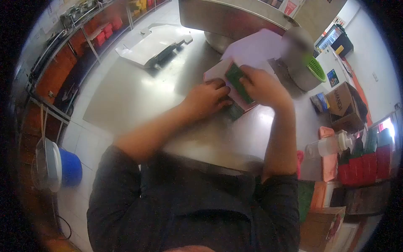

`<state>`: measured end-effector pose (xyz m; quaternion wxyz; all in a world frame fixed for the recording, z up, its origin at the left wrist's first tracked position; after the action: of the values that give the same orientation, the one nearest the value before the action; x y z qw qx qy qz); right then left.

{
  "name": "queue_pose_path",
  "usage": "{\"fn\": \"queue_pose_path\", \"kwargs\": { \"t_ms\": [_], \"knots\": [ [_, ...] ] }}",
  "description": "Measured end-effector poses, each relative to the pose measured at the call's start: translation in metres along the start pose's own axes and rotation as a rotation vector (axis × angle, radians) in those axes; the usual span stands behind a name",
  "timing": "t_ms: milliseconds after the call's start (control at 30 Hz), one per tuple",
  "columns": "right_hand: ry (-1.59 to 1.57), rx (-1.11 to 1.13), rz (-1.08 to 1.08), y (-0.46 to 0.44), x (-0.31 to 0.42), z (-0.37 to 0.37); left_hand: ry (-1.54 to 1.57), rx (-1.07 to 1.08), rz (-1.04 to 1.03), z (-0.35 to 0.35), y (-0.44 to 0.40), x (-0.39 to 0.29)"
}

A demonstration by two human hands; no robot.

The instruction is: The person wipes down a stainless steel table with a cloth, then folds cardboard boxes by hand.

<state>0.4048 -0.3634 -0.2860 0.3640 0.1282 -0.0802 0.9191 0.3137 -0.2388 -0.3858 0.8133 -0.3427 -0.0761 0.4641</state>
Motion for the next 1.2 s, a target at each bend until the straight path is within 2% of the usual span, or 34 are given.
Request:
{"fn": "queue_pose_path", "kwargs": {
  "t_ms": [233,367,567,667,767,833,933,1067,1133,1200],
  "knots": [
    [0.026,0.067,-0.101,-0.004,0.006,-0.024,0.042,-0.023,0.011,0.0,0.002,0.006],
    [0.103,0.066,-0.037,-0.008,-0.003,-0.035,-0.019,-0.086,-0.057,-0.006,0.002,0.009],
    [0.08,0.156,-0.063,-0.007,0.0,-0.034,-0.006,-0.058,0.075,-0.004,0.003,0.004],
    [0.066,0.17,-0.082,-0.007,-0.003,-0.035,-0.11,-0.16,0.02,0.003,0.002,-0.005],
    [0.113,0.157,-0.102,-0.013,-0.015,-0.045,-0.015,0.027,0.17,0.004,0.0,-0.004],
    [0.137,0.166,-0.11,-0.016,-0.013,-0.055,0.003,0.032,0.142,-0.01,0.003,0.003],
    [0.035,0.251,-0.145,-0.018,-0.004,-0.059,0.045,0.037,0.142,-0.013,0.007,0.005],
    [-0.016,0.311,-0.082,-0.026,-0.012,-0.07,0.074,0.115,0.221,-0.008,0.004,0.001],
    [0.002,0.33,-0.079,-0.037,-0.027,-0.082,0.066,0.037,0.159,-0.013,0.007,0.004],
    [-0.195,0.378,-0.212,-0.028,-0.028,-0.058,0.087,-0.005,0.147,-0.013,0.006,0.008]
  ]
}}
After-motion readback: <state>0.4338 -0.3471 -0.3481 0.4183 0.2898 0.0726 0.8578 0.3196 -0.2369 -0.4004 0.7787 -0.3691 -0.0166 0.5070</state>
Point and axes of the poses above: each hand's wrist, its own y-axis away from the middle knuckle, its own z-axis out of the back of the hand, x = y × z, the point moved 6 cm from there along -y, towards the middle knuckle, and after that the axes turned 14 degrees about -z, right-handed, at the moved point
